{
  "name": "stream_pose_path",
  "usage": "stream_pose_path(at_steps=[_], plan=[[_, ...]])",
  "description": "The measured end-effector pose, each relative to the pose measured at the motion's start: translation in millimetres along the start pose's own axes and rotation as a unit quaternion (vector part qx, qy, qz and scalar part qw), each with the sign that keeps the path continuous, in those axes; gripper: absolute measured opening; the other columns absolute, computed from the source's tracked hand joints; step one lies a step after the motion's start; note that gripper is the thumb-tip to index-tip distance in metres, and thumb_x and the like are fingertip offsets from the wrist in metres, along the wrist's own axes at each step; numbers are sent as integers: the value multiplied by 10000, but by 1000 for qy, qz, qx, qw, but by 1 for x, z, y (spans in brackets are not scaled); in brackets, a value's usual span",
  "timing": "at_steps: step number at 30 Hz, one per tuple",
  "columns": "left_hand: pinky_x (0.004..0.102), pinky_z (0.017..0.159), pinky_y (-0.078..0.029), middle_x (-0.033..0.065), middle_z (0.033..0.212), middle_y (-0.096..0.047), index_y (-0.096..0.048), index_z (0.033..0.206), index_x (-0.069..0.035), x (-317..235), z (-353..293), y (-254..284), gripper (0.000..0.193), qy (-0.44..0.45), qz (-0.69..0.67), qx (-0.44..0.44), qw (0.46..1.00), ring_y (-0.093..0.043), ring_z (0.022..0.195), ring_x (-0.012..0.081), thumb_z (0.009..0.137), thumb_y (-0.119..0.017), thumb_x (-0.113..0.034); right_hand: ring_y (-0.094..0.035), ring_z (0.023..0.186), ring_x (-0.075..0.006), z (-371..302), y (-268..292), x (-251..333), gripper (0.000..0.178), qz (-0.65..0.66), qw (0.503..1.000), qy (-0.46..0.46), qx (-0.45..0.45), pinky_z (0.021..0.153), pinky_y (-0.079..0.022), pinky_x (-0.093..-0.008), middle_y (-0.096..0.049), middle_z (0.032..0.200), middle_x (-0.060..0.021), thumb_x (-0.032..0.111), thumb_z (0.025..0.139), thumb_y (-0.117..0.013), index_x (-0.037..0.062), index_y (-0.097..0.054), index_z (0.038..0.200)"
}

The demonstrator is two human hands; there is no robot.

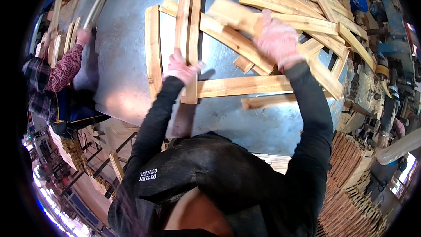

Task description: The person sorts wooden planks on a metal table, picking them up one by one and placing them into a neat stack. The person wears pink gloves and handles the planks with both hands, occasionally adjusting the stack to keep it aligned.

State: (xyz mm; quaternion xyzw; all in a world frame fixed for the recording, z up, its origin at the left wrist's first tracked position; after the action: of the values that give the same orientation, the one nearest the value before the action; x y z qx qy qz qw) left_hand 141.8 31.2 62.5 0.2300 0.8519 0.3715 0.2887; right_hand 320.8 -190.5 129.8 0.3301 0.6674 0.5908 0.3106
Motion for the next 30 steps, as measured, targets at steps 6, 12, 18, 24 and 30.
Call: stream_pose_path(at_steps=[6, 12, 18, 24, 30], plan=[[458, 1008, -439, 275, 1434, -394, -111, 1527, -45, 31, 26, -46, 963, -13, 6, -105, 994, -524, 1216, 380, 793, -711, -218, -533, 1219, -342, 59, -74, -91, 911, -105, 994, 15, 31, 1028, -409, -467, -532, 1354, -150, 351, 697, -806, 91, -353, 1443], [342, 885, -499, 143, 1121, -635, -417, 1381, -23, 105, 8, 8, 616, -202, -322, -54, 924, -617, 981, 241, 805, -624, -100, -565, 1165, -343, 43, -83, -88, 862, -70, 995, 61, 39, 1003, -431, -464, -576, 1266, -181, 251, 686, -797, 31, -396, 1418], [326, 833, -541, 102, 1098, -652, -437, 1342, -2, 164, 0, -36, 579, -141, -477, 58, 866, -648, 946, 205, 783, -583, 28, -590, 1118, -313, -8, -78, -57, 611, -58, 988, 103, -103, 971, -455, -451, -592, 1247, -158, 127, 759, -643, 64, -485, 1346], [324, 777, -564, 123, 1038, -663, -380, 1408, -1, 178, -6, -43, 629, -103, -579, 118, 800, -666, 849, 185, 835, -635, -52, -610, 1014, -292, -45, 10, 64, 670, -16, 952, 280, -122, 865, -486, -425, -608, 1058, -115, 220, 734, -667, 100, -485, 1368], [356, 922, -515, 123, 1307, -533, -293, 1482, -15, 139, -18, -84, 726, -129, -654, 114, 737, -584, 1113, 225, 900, -671, -227, -617, 1038, -408, 36, -28, 195, 930, 290, 955, 3, 54, 899, -489, -495, -574, 1158, -277, 589, 820, -636, -74, -319, 1390]])
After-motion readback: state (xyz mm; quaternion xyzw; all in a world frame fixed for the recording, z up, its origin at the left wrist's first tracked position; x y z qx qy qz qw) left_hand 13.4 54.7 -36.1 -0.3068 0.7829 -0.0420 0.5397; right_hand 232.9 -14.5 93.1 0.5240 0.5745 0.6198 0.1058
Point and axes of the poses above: each hand's wrist, its own z-axis towards the middle knuckle, its own y-axis out of the back of the hand, x = y × z, the point moved 1 cm from there along z, towards the middle knuckle
